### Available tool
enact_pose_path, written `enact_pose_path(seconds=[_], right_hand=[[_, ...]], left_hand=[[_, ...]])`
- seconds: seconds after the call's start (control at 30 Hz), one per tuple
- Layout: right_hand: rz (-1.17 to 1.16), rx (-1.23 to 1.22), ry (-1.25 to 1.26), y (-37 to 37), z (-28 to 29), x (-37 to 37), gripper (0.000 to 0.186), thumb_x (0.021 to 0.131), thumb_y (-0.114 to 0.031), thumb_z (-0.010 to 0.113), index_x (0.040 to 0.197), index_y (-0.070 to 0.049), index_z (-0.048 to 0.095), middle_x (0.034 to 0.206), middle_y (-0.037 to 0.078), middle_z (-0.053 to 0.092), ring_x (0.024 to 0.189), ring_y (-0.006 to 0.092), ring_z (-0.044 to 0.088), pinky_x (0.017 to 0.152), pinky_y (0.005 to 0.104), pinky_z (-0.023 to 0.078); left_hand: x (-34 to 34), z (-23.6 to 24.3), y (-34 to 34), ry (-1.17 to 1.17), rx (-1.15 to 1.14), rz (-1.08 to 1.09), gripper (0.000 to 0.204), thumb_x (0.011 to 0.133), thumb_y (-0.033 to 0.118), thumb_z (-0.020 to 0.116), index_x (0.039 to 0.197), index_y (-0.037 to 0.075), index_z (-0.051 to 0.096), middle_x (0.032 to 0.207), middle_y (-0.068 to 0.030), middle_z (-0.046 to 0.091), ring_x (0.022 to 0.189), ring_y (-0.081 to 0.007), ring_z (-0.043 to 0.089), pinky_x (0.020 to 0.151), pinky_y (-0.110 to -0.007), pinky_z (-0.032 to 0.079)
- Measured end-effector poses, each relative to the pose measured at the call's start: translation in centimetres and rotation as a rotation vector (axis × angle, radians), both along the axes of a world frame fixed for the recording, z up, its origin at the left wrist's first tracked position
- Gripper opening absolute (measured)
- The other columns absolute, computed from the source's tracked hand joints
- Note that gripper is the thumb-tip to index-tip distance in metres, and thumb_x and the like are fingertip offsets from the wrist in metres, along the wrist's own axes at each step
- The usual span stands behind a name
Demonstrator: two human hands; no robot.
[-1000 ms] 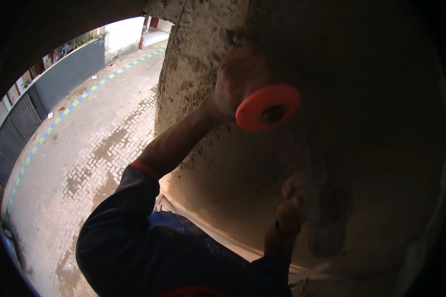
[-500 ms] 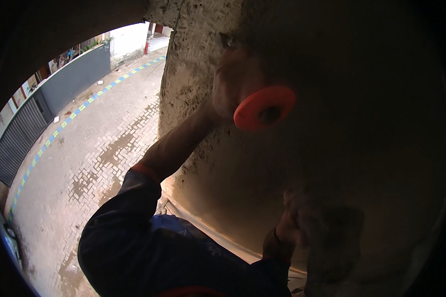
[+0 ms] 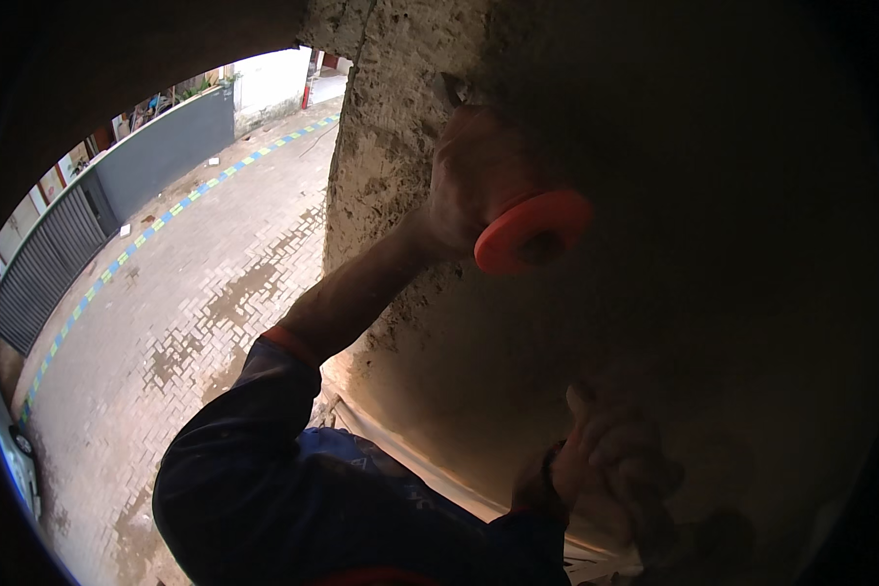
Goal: The person uses a trowel to apply and smooth plaster onto a vertical wall surface. They repeatedly scoop material and spread it across the wall, occasionally using a straight edge to level the surface. The task involves standing on a wooden scaffold to reach the work area.
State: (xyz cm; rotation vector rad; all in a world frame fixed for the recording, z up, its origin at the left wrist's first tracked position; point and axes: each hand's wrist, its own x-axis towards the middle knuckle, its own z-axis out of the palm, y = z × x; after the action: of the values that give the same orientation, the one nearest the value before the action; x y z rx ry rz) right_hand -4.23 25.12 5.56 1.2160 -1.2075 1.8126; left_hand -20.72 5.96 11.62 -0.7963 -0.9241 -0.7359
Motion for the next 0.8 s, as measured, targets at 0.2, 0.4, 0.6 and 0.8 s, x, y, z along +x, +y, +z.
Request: enact_pose_path(seconds=[0.2,0.4,0.6,0.8], right_hand=[[-0.078,0.189,-0.102,-1.6,-4.1,-4.6,0.027,0.083,-0.032,0.048,0.072,-0.007,0.048,0.064,0.008,0.043,0.056,0.0174,0.040,0.064,0.0357,0.037],[-0.034,0.132,-0.148,1.4,-0.8,-0.4,0.037,0.077,-0.044,0.053,0.075,-0.008,0.047,0.065,0.007,0.040,0.055,0.0198,0.037,0.052,0.0403,0.033],[-0.103,0.107,0.104,-3.8,0.4,-1.6,0.031,0.087,-0.040,0.053,0.084,-0.009,0.054,0.067,0.005,0.047,0.057,0.0181,0.046,0.058,0.0386,0.045],[-0.505,0.495,-0.511,-0.5,-4.0,-6.6,0.024,0.090,-0.033,0.055,0.086,-0.009,0.053,0.066,0.001,0.047,0.054,0.0099,0.044,0.047,0.0247,0.036]], left_hand=[[-0.2,-0.7,-0.4,-0.053,-0.110,0.080,0.032,0.064,0.044,0.069,0.063,0.015,0.054,0.065,0.0000,0.050,0.059,-0.0198,0.049,0.055,-0.034,0.036],[-0.5,-0.2,-0.3,-0.038,0.003,0.128,0.033,0.060,0.044,0.066,0.057,0.016,0.049,0.060,0.0018,0.045,0.059,-0.0180,0.047,0.052,-0.033,0.033],[-1.0,0.6,-0.4,0.011,-0.009,0.137,0.032,0.060,0.043,0.068,0.060,0.016,0.051,0.060,0.0016,0.045,0.057,-0.0180,0.047,0.053,-0.033,0.033],[-4.2,0.7,-5.6,-0.130,0.041,0.266,0.028,0.057,0.039,0.071,0.065,0.016,0.056,0.064,0.0013,0.050,0.061,-0.0182,0.049,0.056,-0.033,0.035]])
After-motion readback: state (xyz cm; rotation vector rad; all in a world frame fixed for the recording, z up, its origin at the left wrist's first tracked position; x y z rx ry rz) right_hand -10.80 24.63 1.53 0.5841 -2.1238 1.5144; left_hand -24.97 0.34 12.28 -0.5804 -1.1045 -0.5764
